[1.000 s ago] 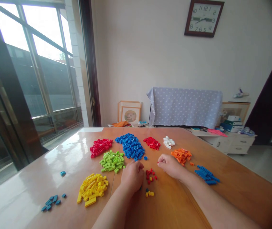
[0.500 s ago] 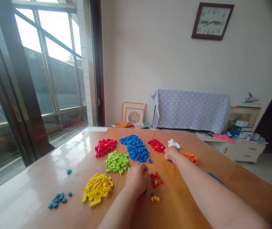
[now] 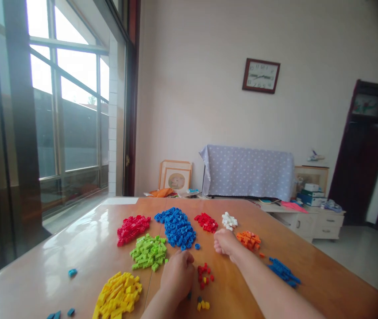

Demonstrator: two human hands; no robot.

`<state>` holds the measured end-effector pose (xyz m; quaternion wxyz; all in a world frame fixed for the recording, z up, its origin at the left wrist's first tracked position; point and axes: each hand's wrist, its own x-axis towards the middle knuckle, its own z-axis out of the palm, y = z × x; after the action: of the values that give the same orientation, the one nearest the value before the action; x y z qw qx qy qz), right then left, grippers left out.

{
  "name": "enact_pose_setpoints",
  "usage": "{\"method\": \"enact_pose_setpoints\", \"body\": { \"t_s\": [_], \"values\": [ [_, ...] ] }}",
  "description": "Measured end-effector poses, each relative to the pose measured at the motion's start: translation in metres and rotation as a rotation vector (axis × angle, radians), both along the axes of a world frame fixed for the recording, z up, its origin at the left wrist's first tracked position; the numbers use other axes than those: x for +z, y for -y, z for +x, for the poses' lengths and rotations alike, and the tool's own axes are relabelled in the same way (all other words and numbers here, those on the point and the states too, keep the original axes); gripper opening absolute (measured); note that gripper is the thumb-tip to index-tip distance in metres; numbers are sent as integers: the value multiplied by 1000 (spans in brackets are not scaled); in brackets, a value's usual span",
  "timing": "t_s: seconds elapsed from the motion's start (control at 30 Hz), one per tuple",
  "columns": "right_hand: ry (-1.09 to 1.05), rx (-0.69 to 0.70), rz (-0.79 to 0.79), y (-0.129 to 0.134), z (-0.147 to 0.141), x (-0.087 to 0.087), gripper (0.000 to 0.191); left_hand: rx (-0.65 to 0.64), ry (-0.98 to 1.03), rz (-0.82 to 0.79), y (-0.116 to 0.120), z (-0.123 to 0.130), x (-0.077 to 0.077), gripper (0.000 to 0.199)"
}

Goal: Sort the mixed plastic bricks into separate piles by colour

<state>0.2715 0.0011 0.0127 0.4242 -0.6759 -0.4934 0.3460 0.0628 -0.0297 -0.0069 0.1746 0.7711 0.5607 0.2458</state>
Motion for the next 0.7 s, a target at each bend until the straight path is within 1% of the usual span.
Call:
{"method": "enact_pose_setpoints", "body": {
  "t_s": [0.07,0.13,0.23,0.33,0.43,0.6,0.7],
  "values": [
    [-64,-24,-58,7,-4,-3,19,-5,-9,11,-1,0,0,23],
    [-114,-25,-73,16,-8,-7,8,1,-17,15,-2,1,-1,22],
    [-186,-18,-46,25,-12,-16,2,12,-24,27,-2,1,-3,22],
    [-198,-13,11,28,-12,-26,4,8,-30,34,-2,1,-4,22],
    [-129,10,61,29,-10,-34,10,-4,-23,38,-2,0,-3,20],
    [-15,92,149,34,-10,-34,12,-8,-27,42,-4,1,-4,19],
    [84,107,183,36,-9,-33,11,-32,-10,58,-7,1,-7,20]
  ]
}}
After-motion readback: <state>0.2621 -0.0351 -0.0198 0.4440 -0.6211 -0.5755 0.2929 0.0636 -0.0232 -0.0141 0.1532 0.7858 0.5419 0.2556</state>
